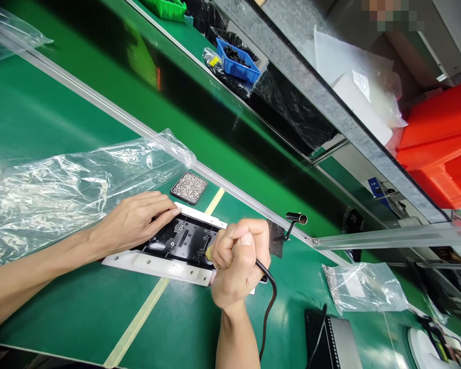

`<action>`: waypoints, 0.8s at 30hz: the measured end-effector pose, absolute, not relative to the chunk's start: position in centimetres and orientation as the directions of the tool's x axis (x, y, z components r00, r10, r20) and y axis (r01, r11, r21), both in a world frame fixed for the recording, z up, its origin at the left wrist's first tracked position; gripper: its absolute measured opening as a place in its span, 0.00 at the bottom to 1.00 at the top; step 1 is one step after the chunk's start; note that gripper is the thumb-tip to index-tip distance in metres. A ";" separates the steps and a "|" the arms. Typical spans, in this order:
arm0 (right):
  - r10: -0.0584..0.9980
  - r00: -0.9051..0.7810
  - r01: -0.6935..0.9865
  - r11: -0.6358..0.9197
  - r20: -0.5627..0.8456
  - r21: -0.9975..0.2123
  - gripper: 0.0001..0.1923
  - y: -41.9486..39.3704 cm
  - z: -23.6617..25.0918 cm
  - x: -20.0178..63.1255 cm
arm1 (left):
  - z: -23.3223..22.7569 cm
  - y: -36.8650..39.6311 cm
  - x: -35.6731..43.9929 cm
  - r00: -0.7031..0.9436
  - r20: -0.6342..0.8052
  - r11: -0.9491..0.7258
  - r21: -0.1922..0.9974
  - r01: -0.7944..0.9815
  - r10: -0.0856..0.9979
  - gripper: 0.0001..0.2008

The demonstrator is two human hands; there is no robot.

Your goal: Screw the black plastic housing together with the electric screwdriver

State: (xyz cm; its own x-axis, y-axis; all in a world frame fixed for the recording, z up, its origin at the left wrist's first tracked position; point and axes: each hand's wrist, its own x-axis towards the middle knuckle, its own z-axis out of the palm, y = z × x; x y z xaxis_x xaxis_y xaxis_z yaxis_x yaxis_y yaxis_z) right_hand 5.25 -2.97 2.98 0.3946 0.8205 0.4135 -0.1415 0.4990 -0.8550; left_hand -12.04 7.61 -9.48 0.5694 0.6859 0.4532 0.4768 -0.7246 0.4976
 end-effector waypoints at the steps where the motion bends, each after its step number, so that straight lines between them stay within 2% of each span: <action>1: 0.821 0.394 -0.146 0.500 0.413 -0.854 0.14 -3.0 3.0 5.3 | -9.5 7.6 -12.1 0.568 0.453 -0.724 0.499 0.476 0.687 0.17; 24: 0.817 0.390 -0.158 0.515 0.426 -0.843 0.14 -3.0 3.0 5.2 | -9.5 7.5 -12.1 0.564 0.459 -0.724 0.496 0.479 0.687 0.18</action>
State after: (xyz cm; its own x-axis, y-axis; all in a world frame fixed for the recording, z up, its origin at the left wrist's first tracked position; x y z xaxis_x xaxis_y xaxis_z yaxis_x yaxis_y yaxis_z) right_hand 5.23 -3.00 2.98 0.3898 0.8166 0.4256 -0.1578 0.5146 -0.8428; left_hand -12.09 7.53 -9.51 0.5638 0.6869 0.4586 0.4793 -0.7243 0.4956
